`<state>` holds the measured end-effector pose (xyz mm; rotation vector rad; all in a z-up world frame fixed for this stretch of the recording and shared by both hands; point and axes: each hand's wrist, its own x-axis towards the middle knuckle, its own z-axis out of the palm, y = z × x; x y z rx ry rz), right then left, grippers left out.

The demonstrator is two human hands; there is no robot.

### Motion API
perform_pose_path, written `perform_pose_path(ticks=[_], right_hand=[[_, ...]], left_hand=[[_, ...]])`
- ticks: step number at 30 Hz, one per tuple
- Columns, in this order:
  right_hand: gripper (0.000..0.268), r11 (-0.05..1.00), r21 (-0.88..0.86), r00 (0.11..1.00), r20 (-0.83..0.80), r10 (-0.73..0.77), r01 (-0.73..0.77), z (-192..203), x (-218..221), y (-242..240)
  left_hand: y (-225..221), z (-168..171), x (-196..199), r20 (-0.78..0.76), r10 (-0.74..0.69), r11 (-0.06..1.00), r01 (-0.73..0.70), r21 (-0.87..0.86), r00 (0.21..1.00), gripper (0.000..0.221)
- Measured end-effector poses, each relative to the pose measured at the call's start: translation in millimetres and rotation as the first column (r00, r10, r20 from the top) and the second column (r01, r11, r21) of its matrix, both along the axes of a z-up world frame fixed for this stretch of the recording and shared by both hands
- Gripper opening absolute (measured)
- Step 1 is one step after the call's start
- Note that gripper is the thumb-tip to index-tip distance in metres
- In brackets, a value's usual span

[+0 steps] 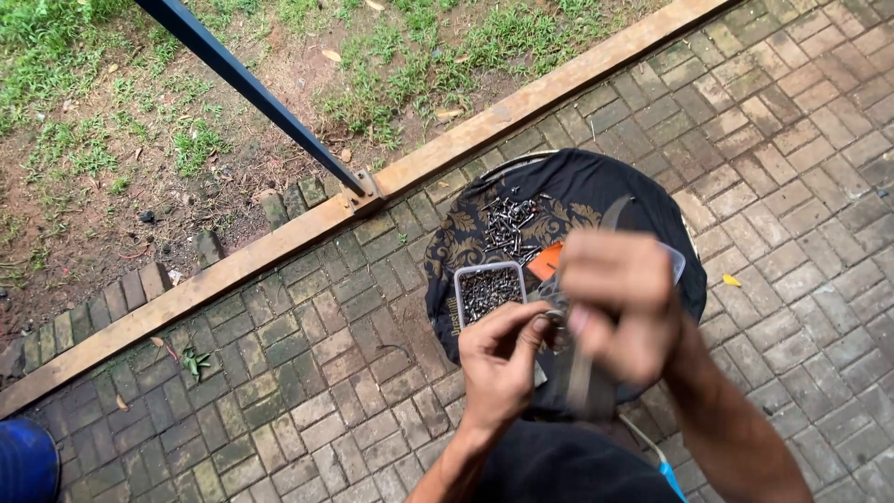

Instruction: A person cleans a metal engine component using a wire brush and sorts through a container of small screws on an outdoor table.

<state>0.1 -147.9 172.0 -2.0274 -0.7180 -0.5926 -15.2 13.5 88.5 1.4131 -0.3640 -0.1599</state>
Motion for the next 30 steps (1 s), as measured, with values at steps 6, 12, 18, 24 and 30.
perform_pose_path(ticks=[6,12,18,24,30], right_hand=[[0.026,0.996,0.012,0.995,-0.052,-0.085,0.085,8.0,-8.1,-2.5],[0.025,0.97,-0.028,0.97,0.047,-0.24,0.242,-31.1,14.6,-24.3],[0.021,0.986,0.074,0.988,0.047,0.149,-0.152,8.5,-11.5,15.6],[0.024,0.997,0.0,0.996,0.036,-0.078,0.078,-0.7,-0.1,-30.8],[0.019,0.998,-0.058,0.998,0.065,0.019,-0.016,-8.8,4.5,-48.5]], left_hand=[[3.3,-17.2,-5.9,-0.197,-0.04,0.974,-0.006,-0.228,0.98,0.02],[7.2,-12.7,-19.3,-0.145,-0.058,0.987,0.035,-0.156,0.988,0.021],[-0.7,-18.5,-19.4,-0.186,0.01,0.989,-0.036,-0.14,0.983,0.018],[-15.8,-20.2,-33.8,-0.281,-0.106,0.947,0.01,-0.322,0.954,0.02],[-26.9,-16.9,-37.8,-0.384,-0.161,0.932,0.013,-0.361,0.909,0.017]])
